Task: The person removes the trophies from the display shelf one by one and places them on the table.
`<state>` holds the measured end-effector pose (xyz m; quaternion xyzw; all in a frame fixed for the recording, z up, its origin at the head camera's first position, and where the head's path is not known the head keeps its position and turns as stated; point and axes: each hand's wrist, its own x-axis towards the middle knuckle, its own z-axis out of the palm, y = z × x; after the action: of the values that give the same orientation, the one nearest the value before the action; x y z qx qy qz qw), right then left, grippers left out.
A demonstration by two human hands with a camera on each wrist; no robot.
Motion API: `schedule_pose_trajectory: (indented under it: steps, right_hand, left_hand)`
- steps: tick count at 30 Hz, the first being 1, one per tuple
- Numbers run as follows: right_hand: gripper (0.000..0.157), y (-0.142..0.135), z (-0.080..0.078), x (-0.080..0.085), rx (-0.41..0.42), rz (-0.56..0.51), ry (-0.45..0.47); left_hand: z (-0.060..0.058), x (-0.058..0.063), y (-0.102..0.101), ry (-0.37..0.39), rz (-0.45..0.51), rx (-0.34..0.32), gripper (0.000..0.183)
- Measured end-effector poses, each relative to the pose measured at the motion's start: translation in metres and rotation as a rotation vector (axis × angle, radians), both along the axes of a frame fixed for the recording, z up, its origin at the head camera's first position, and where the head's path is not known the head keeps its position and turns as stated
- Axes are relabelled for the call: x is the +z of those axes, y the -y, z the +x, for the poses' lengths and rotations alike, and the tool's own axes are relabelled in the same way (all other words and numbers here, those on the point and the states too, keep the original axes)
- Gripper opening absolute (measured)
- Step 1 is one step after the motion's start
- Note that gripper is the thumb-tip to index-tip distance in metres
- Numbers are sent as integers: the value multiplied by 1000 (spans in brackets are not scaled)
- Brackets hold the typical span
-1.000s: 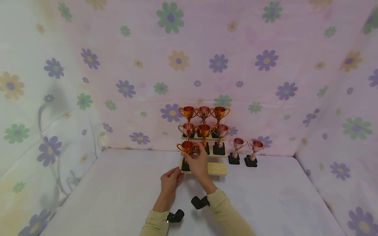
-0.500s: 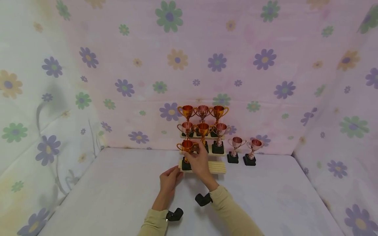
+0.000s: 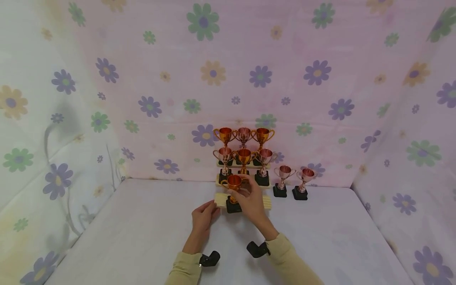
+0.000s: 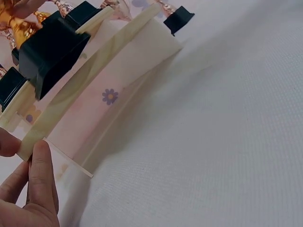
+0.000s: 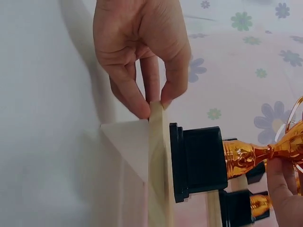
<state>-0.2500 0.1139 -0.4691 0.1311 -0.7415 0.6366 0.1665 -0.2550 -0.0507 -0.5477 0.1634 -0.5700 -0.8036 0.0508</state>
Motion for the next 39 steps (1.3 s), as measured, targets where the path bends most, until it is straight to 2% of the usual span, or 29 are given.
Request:
schedule_pose_trajectory:
  steps: [6,12,19,23,30,39]
  right_hand:
    - [52,-29,14,-3,-10,16,-69]
    - [53,-74,30,-9,-33,31,-142]
    - [58,-136,55,-8,-128,126,-157]
    - [58,-169,62,-7,-211,185,-154]
    - [55,-217,56,-19,-320,222,-126]
    - [52,-259,31,-33,-349,251,-9]
  left_hand:
    - [-2,1,-3,25,-2,6,29]
    - [-4,1,-2,40,-8,-4,31]
    - [-5,2,1,74,-15,-29,33]
    - [-5,5,3,102,-1,-23,34]
    - [-9,4,5,125,40,-4,35]
    - [-8,3,3,139,59,-16,36]
